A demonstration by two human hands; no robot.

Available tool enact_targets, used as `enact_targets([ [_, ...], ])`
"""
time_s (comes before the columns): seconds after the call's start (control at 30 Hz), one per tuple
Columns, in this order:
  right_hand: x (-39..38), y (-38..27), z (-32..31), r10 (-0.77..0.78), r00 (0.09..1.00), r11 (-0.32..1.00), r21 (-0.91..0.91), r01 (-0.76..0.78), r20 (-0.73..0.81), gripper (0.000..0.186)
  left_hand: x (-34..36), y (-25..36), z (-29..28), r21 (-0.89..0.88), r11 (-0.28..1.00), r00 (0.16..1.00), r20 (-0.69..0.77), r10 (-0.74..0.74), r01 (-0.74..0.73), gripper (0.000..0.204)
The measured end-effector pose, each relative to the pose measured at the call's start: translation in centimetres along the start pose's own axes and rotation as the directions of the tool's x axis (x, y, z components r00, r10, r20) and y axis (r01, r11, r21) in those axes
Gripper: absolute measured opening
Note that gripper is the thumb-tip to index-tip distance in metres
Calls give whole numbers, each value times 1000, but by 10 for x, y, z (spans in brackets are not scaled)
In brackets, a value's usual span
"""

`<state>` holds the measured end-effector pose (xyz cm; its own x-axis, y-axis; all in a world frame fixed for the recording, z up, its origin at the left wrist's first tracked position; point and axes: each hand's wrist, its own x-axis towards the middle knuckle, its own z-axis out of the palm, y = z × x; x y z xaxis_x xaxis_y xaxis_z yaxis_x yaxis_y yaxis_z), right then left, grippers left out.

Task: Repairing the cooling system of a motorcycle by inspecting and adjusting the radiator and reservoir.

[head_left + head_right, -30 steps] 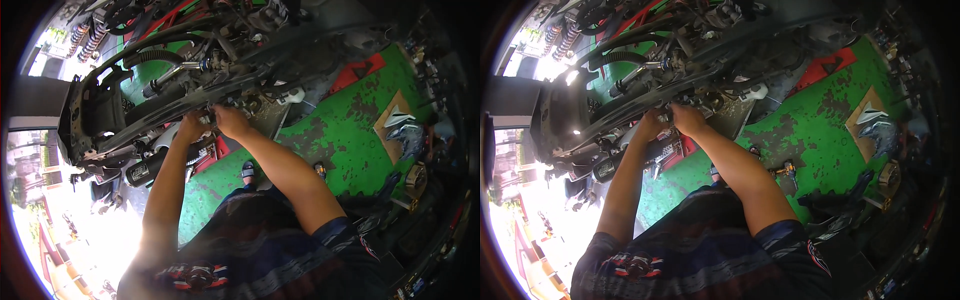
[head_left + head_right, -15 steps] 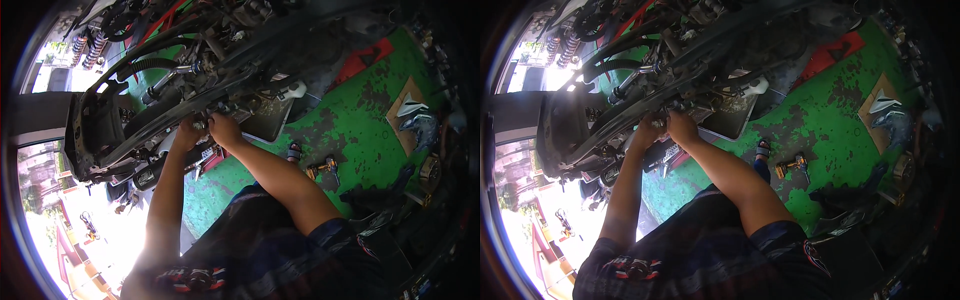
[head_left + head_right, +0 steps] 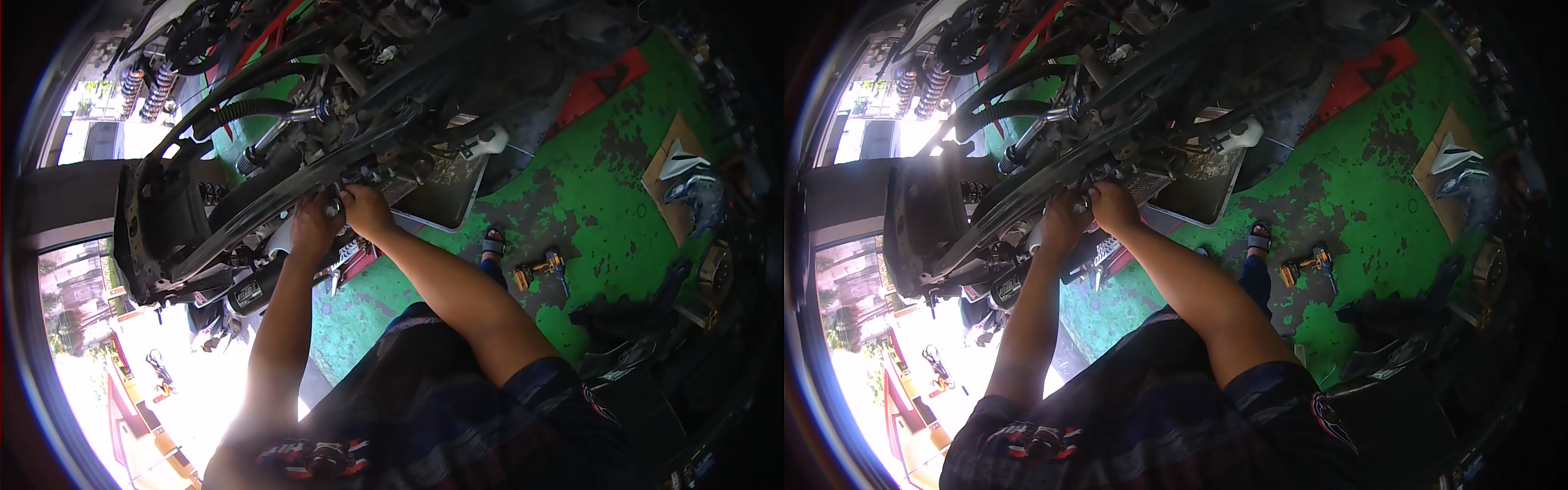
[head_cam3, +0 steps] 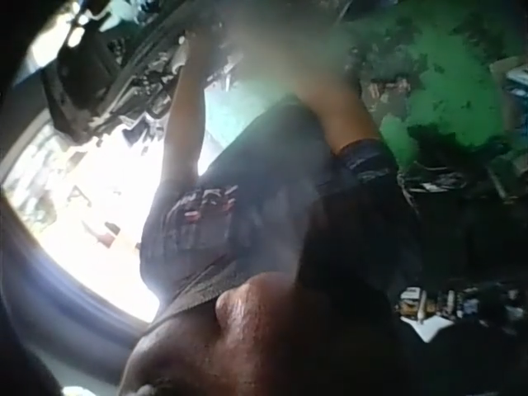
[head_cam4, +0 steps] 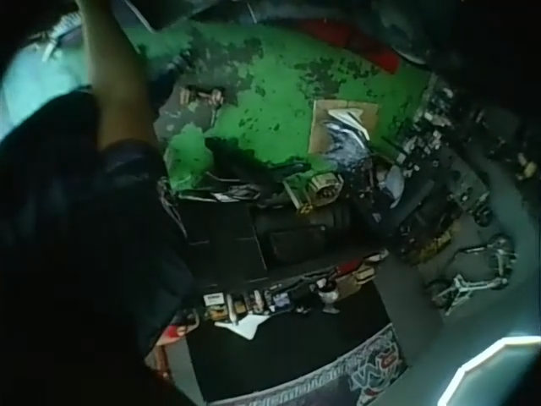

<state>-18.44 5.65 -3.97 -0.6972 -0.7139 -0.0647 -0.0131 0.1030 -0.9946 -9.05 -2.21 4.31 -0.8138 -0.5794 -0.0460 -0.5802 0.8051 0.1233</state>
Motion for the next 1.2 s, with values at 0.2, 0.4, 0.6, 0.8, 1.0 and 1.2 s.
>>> enact_targets([
  [0.2,2,-3,7,31,999,996,-84,-35,-44,28,4,-15,6,-97,995,995,104,-6,16,53],
  [0.4,-5,-7,23,65,982,990,-113,-86,-175,28,-4,-27,17,-133,988,996,-49,70,-76,59],
  [0.6,-2,-2,31,70,972,991,-92,-92,-222,28,-3,-21,8,-133,990,998,22,54,-51,51],
  [0.8,2,-2,35,65,955,994,-63,-87,-288,28,-5,-21,9,-94,992,996,-42,82,-85,58],
  [1.0,2,-5,31,108,950,989,-68,-134,-292,29,-6,-19,2,-145,987,997,18,72,-69,57],
  [1.2,3,-3,16,120,983,993,3,-120,-141,31,-1,-27,-1,-231,971,995,71,76,-58,52],
])
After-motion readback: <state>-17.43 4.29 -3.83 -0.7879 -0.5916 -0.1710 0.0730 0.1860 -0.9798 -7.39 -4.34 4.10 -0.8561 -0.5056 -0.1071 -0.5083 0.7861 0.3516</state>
